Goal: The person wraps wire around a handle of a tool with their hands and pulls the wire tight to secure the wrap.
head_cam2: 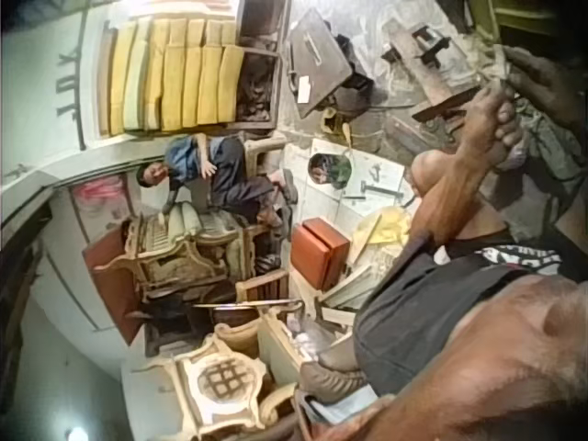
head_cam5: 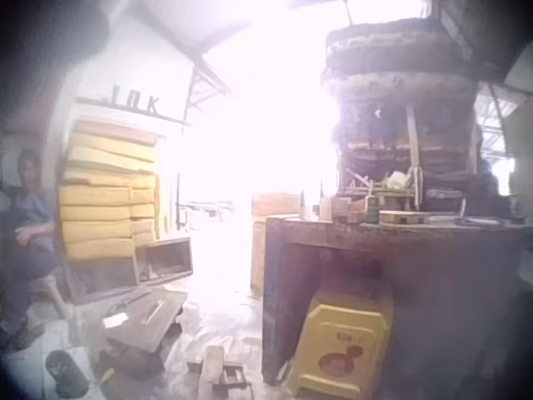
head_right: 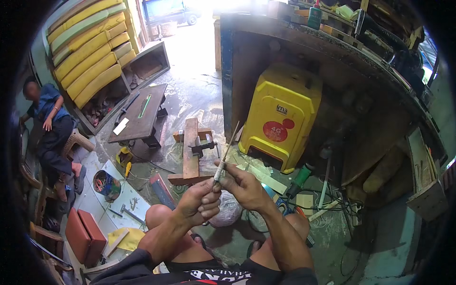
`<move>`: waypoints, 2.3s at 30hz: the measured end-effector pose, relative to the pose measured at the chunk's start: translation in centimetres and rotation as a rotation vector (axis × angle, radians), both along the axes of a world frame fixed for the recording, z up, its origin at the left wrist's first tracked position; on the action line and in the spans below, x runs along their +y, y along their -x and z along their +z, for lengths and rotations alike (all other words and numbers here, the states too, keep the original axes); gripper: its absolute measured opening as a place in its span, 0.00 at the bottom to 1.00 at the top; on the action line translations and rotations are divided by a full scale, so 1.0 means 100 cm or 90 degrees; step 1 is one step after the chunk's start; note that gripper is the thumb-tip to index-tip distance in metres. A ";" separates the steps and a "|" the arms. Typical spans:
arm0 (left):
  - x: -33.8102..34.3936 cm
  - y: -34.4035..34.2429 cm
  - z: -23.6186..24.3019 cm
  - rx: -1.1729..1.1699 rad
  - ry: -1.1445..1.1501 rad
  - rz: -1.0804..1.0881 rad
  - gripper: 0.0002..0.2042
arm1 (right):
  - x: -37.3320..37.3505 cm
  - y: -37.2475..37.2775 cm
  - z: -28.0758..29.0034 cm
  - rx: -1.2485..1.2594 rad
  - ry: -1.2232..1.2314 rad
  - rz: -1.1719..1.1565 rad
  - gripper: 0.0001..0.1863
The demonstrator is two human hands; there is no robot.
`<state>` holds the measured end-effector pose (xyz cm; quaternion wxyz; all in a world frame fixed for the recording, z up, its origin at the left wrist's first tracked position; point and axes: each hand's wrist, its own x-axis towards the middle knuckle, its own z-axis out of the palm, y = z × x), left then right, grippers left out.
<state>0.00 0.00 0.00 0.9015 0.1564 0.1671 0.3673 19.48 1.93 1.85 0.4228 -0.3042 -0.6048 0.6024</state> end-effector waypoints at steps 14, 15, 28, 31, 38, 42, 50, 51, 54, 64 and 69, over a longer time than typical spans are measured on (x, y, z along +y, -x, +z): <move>-0.009 -0.022 0.007 0.477 -0.257 0.097 0.28 | -0.013 0.003 0.015 -0.195 -0.117 -0.161 0.11; -0.009 -0.022 0.008 0.461 -0.235 0.084 0.28 | -0.013 0.002 0.016 -0.234 -0.125 -0.167 0.10; -0.003 -0.021 0.005 0.442 -0.275 0.157 0.30 | -0.015 0.006 0.011 -0.235 -0.137 -0.177 0.09; -0.005 -0.017 0.015 0.405 -0.227 0.167 0.29 | -0.019 0.006 0.023 -0.232 -0.113 -0.152 0.12; -0.005 -0.019 0.015 0.354 -0.183 0.181 0.28 | -0.015 0.001 0.015 -0.185 -0.109 -0.123 0.18; -0.006 -0.025 0.014 0.405 -0.179 0.221 0.29 | -0.015 0.001 0.015 -0.162 -0.086 -0.111 0.19; -0.001 -0.007 0.007 0.087 -0.089 -0.016 0.29 | -0.009 0.001 0.007 0.034 -0.012 -0.030 0.19; -0.003 -0.007 0.007 0.046 -0.065 -0.034 0.29 | -0.009 -0.001 0.006 0.038 0.013 0.005 0.18; -0.009 -0.009 0.015 0.049 -0.036 -0.032 0.30 | -0.009 -0.008 0.006 0.044 0.074 0.066 0.17; -0.005 -0.023 0.005 0.669 -0.497 0.257 0.16 | -0.008 -0.001 0.002 -0.112 -0.024 -0.126 0.16; 0.001 -0.017 0.006 0.655 -0.500 0.300 0.15 | -0.010 -0.004 0.006 -0.195 -0.086 -0.157 0.18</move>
